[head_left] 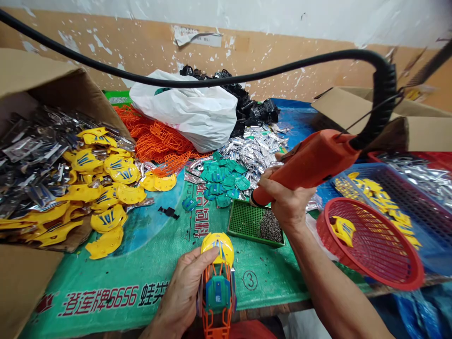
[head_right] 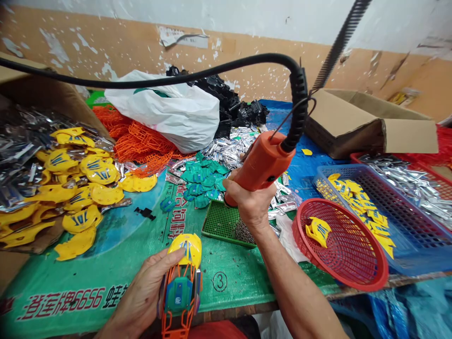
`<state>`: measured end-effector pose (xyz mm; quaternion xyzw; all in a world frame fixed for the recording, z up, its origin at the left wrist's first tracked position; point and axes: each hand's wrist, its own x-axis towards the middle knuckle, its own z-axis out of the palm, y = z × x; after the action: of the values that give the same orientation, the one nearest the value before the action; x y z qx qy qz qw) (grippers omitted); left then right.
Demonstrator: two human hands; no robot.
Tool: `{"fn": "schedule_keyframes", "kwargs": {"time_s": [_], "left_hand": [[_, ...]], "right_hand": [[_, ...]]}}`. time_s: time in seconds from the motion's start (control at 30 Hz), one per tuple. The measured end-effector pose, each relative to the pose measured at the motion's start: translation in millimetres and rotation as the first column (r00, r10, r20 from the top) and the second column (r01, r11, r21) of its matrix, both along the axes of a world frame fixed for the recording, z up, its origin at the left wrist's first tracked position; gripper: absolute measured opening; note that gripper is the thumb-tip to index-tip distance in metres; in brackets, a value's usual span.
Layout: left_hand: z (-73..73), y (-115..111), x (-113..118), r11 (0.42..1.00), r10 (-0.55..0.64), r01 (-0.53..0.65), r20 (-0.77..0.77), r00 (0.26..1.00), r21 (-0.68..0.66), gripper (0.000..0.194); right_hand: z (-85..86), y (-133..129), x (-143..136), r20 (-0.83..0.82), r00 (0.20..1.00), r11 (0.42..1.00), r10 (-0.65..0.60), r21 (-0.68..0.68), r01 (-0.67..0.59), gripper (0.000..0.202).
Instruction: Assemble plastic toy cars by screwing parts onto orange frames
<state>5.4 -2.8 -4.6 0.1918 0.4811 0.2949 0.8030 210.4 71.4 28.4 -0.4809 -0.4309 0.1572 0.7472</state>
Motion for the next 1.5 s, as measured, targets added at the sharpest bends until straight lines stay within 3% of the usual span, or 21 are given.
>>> {"fn": "schedule_keyframes", "kwargs": {"time_s": [0.13, 0.5, 0.93, 1.5], "left_hand": [[1.3, 0.0, -0.5, 1.000, 0.008, -0.007, 0.016, 1.000, -0.015, 0.028], [2.2, -0.9, -0.6, 1.000, 0.002, -0.002, 0.020, 1.000, -0.005, 0.027], [0.1, 0.5, -0.2, 1.000, -0.002, 0.003, 0.004, 1.000, -0.029, 0.035], [-1.8, 0.1, -2.5, 0.999, -0.010, 0.011, 0.020, 1.000, -0.038, 0.036]], "right_hand": [[-1.0, 0.0, -0.7, 0.008, 1.000, 1.000, 0.002, -0.009, -0.002, 0.035], [0.2, -0.8, -3.8, 0.083, 0.997, 0.999, -0.011, -0.049, 0.015, 0.019], [5.5, 0.3, -3.7, 0.105, 0.993, 0.998, -0.058, -0.013, 0.060, 0.031], [7.1, -0.9, -6.2, 0.171, 0.981, 0.994, -0.094, -0.038, 0.102, 0.023]]}}
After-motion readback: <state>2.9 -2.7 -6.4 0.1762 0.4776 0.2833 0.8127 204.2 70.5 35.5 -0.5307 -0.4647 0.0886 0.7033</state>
